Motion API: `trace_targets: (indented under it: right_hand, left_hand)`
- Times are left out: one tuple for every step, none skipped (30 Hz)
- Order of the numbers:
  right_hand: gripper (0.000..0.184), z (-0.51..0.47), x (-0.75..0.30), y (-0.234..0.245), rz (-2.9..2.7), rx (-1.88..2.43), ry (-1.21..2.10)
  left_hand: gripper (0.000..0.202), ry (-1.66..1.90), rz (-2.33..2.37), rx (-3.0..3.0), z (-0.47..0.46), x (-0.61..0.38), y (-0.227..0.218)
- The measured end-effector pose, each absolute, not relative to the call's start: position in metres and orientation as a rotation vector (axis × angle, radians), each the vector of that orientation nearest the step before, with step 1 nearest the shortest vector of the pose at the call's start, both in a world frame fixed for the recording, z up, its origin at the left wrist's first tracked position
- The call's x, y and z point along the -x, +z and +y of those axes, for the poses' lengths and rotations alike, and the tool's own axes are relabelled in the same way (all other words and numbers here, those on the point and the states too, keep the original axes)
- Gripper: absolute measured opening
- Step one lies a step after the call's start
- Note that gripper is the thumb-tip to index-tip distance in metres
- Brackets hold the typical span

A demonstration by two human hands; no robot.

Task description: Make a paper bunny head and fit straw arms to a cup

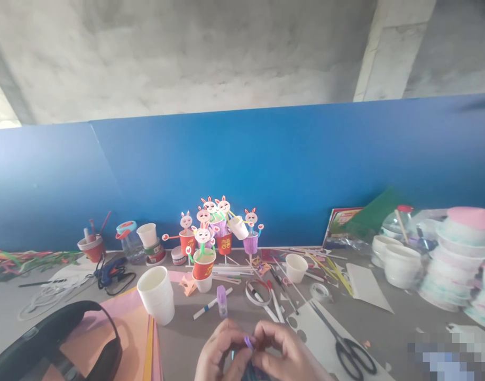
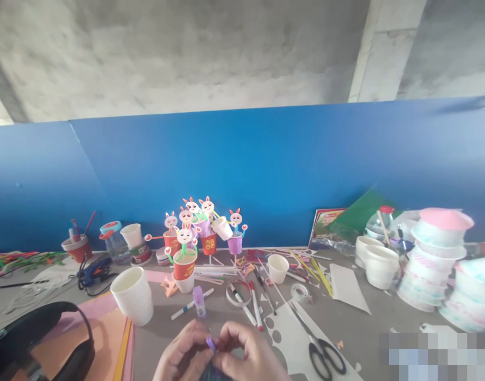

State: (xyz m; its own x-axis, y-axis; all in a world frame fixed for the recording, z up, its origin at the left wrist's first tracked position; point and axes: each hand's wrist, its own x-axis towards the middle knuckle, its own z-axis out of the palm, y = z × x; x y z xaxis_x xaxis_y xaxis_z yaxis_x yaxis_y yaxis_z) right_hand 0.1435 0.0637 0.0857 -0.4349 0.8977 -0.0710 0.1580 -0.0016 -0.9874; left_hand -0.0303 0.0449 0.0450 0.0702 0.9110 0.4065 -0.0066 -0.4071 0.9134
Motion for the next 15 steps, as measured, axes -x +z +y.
trace_targets:
  right_hand:
    - [0.021, 0.065, -0.143, 0.084, -1.616, 1.076, 1.523]
    - [0.023, 0.067, -0.142, 0.082, -1.588, 1.041, 1.557]
    - [0.026, 0.069, -0.142, 0.080, -1.560, 1.008, 1.586]
    - [0.028, 0.070, -0.143, 0.078, -1.539, 0.974, 1.613]
    - [0.030, 0.072, -0.143, 0.076, -1.529, 0.945, 1.633]
    - [0.031, 0.073, -0.144, 0.074, -1.523, 0.923, 1.639]
    - [0.031, 0.074, -0.145, 0.073, -1.523, 0.901, 1.633]
    - [0.031, 0.076, -0.146, 0.072, -1.532, 0.879, 1.613]
    - [0.031, 0.077, -0.146, 0.070, -1.548, 0.862, 1.579]
    - [0.031, 0.078, -0.147, 0.069, -1.566, 0.853, 1.539]
    - [0.032, 0.080, -0.148, 0.067, -1.578, 0.849, 1.503]
    - [0.034, 0.081, -0.148, 0.066, -1.582, 0.845, 1.486]
    - [0.036, 0.082, -0.148, 0.064, -1.572, 0.837, 1.490]
    - [0.038, 0.083, -0.148, 0.062, -1.549, 0.828, 1.511]
    - [0.040, 0.084, -0.148, 0.061, -1.525, 0.817, 1.537]
  left_hand:
    - [0.031, 1.440, 0.898, -1.552, 0.047, 0.031, 0.046]
    - [0.032, 1.423, 0.860, -1.547, 0.050, 0.031, 0.047]
    - [0.033, 1.405, 0.824, -1.533, 0.052, 0.031, 0.048]
    - [0.033, 1.387, 0.796, -1.511, 0.054, 0.032, 0.049]
    - [0.032, 1.371, 0.776, -1.484, 0.056, 0.032, 0.050]
    - [0.030, 1.360, 0.764, -1.454, 0.058, 0.032, 0.050]
    - [0.029, 1.353, 0.758, -1.423, 0.060, 0.032, 0.050]
    - [0.029, 1.349, 0.754, -1.391, 0.061, 0.032, 0.050]
    - [0.028, 1.348, 0.749, -1.364, 0.063, 0.032, 0.049]
    - [0.028, 1.351, 0.740, -1.345, 0.064, 0.031, 0.047]
    - [0.028, 1.358, 0.725, -1.337, 0.066, 0.031, 0.045]
    - [0.028, 1.361, 0.704, -1.338, 0.067, 0.030, 0.042]
    - [0.027, 1.356, 0.678, -1.347, 0.069, 0.030, 0.040]
    - [0.026, 1.341, 0.651, -1.363, 0.071, 0.030, 0.037]
    - [0.026, 1.320, 0.626, -1.379, 0.072, 0.030, 0.034]
